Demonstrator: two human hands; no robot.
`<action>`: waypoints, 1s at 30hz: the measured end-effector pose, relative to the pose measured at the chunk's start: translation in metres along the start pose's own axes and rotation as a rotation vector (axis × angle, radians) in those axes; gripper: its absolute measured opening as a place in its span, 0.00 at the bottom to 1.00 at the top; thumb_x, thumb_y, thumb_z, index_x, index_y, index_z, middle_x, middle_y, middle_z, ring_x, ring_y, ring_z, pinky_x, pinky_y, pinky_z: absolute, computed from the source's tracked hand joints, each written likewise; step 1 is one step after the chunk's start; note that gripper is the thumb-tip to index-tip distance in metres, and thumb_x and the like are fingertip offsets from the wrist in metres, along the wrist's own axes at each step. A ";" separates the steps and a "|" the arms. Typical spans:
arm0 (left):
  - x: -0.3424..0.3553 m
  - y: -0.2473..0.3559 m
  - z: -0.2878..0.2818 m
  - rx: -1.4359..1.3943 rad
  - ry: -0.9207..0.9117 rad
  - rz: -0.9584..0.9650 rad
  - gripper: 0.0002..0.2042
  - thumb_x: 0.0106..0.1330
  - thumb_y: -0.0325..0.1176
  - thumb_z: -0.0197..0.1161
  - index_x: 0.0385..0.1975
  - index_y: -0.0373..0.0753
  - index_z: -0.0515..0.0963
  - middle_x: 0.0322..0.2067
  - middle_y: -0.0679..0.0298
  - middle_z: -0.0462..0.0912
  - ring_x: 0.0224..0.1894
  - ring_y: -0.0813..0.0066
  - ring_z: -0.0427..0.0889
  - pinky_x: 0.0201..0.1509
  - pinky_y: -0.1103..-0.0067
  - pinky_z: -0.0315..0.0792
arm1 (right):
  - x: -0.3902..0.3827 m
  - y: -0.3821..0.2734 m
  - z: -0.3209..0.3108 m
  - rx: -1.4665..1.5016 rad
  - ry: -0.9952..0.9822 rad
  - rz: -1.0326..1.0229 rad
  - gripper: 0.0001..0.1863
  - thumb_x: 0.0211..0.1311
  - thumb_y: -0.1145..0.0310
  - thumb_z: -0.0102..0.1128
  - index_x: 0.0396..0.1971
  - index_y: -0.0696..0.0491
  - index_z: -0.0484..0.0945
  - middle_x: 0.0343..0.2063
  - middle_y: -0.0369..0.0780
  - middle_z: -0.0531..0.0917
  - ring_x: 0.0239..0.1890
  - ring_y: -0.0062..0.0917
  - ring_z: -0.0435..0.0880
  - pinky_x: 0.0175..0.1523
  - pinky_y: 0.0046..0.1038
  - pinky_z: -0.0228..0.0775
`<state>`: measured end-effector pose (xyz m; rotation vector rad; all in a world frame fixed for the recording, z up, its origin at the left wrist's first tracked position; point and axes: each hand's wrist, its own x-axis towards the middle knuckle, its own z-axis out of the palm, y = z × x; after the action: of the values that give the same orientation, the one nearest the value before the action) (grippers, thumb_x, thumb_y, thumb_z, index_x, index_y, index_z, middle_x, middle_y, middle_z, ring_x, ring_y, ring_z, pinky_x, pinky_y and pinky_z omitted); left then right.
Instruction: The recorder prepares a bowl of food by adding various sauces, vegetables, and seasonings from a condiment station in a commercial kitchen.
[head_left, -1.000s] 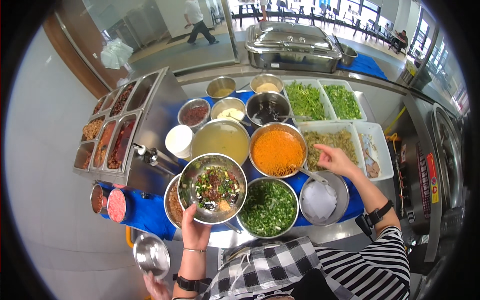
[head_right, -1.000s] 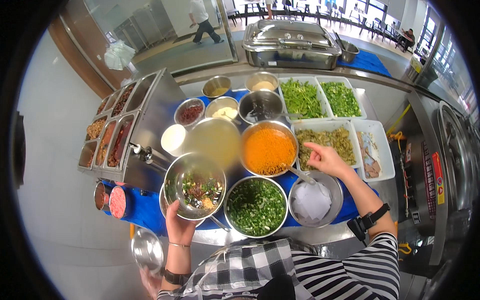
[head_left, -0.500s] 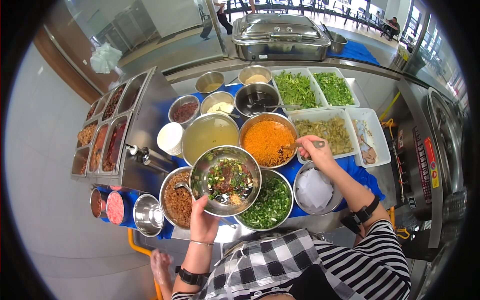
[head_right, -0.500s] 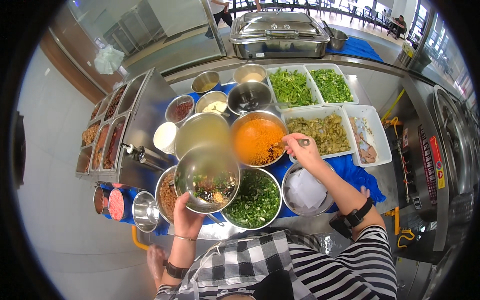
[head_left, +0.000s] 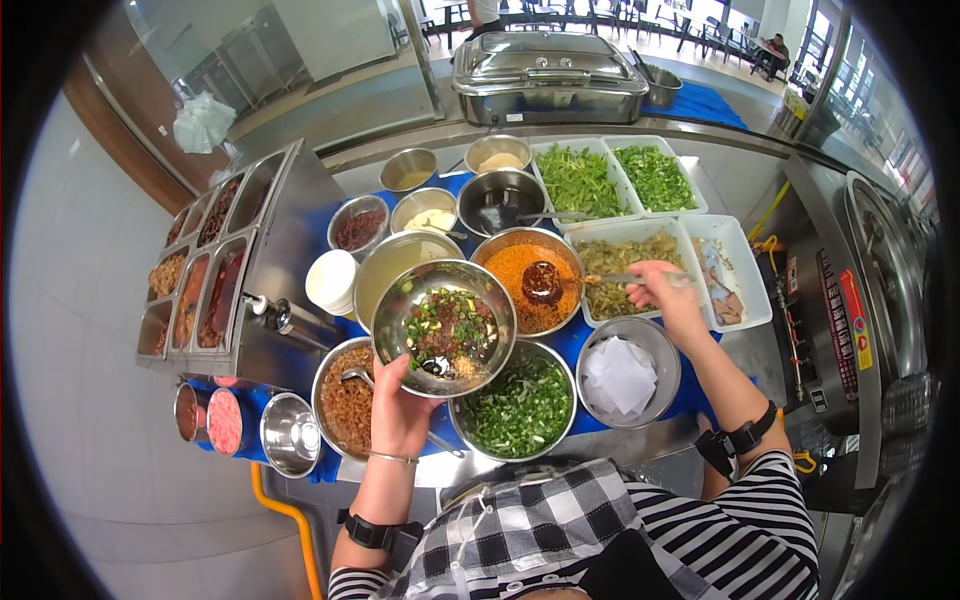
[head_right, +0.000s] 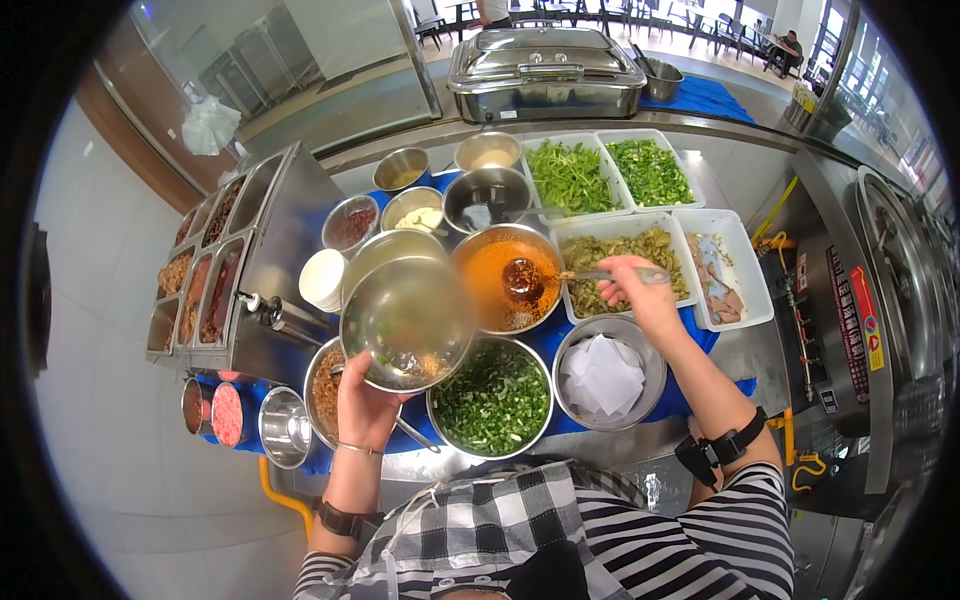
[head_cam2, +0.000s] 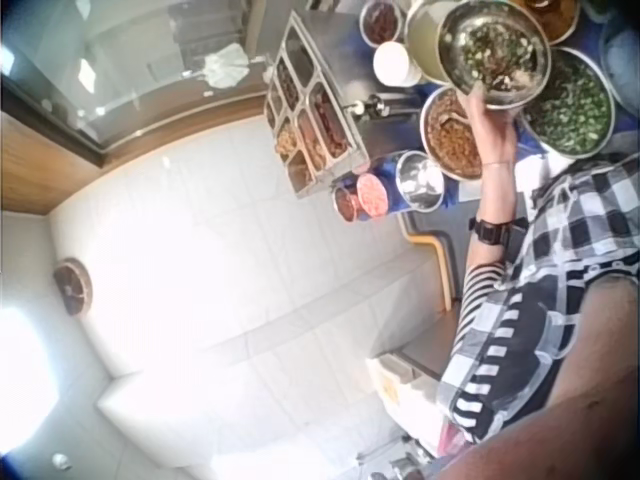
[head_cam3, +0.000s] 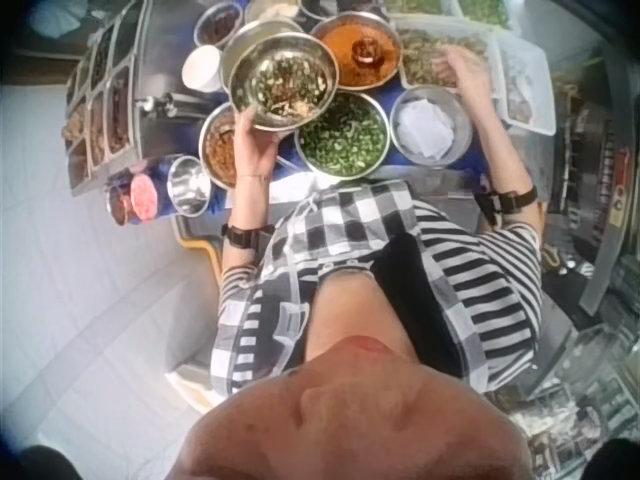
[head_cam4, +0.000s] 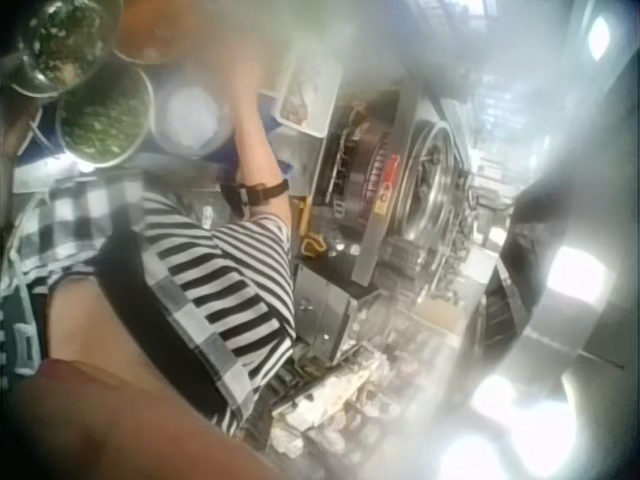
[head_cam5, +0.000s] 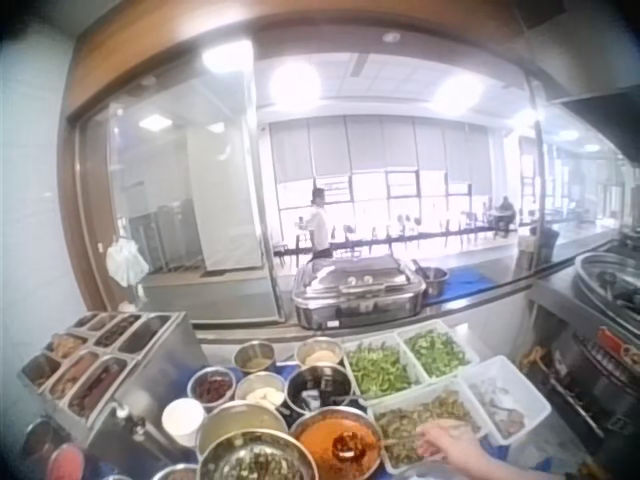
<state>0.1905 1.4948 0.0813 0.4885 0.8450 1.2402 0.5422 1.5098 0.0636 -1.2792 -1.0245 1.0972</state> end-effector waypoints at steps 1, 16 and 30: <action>0.002 -0.001 -0.003 -0.010 -0.003 -0.003 0.18 0.60 0.36 0.52 0.49 0.38 0.67 0.46 0.58 0.73 0.46 0.62 0.75 0.40 0.62 0.76 | -0.001 -0.001 0.004 0.001 0.001 0.000 0.14 0.62 0.66 0.46 0.39 0.61 0.74 0.27 0.39 0.78 0.27 0.19 0.76 0.32 0.21 0.70; 0.000 0.000 -0.014 -0.002 0.038 0.012 0.20 0.59 0.37 0.52 0.51 0.39 0.65 0.48 0.58 0.71 0.48 0.60 0.74 0.42 0.58 0.74 | 0.019 -0.019 0.044 -0.987 -0.908 -0.620 0.10 0.56 0.69 0.52 0.30 0.60 0.77 0.26 0.46 0.78 0.32 0.39 0.76 0.38 0.33 0.69; 0.004 0.001 -0.017 -0.018 0.042 0.009 0.20 0.59 0.38 0.53 0.50 0.38 0.66 0.47 0.57 0.72 0.46 0.59 0.75 0.39 0.61 0.76 | 0.028 0.016 0.013 -0.237 -0.388 0.143 0.15 0.60 0.64 0.48 0.35 0.60 0.77 0.22 0.36 0.78 0.24 0.16 0.74 0.31 0.18 0.68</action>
<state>0.1770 1.4969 0.0707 0.4539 0.8675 1.2691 0.5340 1.5397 0.0473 -1.3737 -1.4024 1.4013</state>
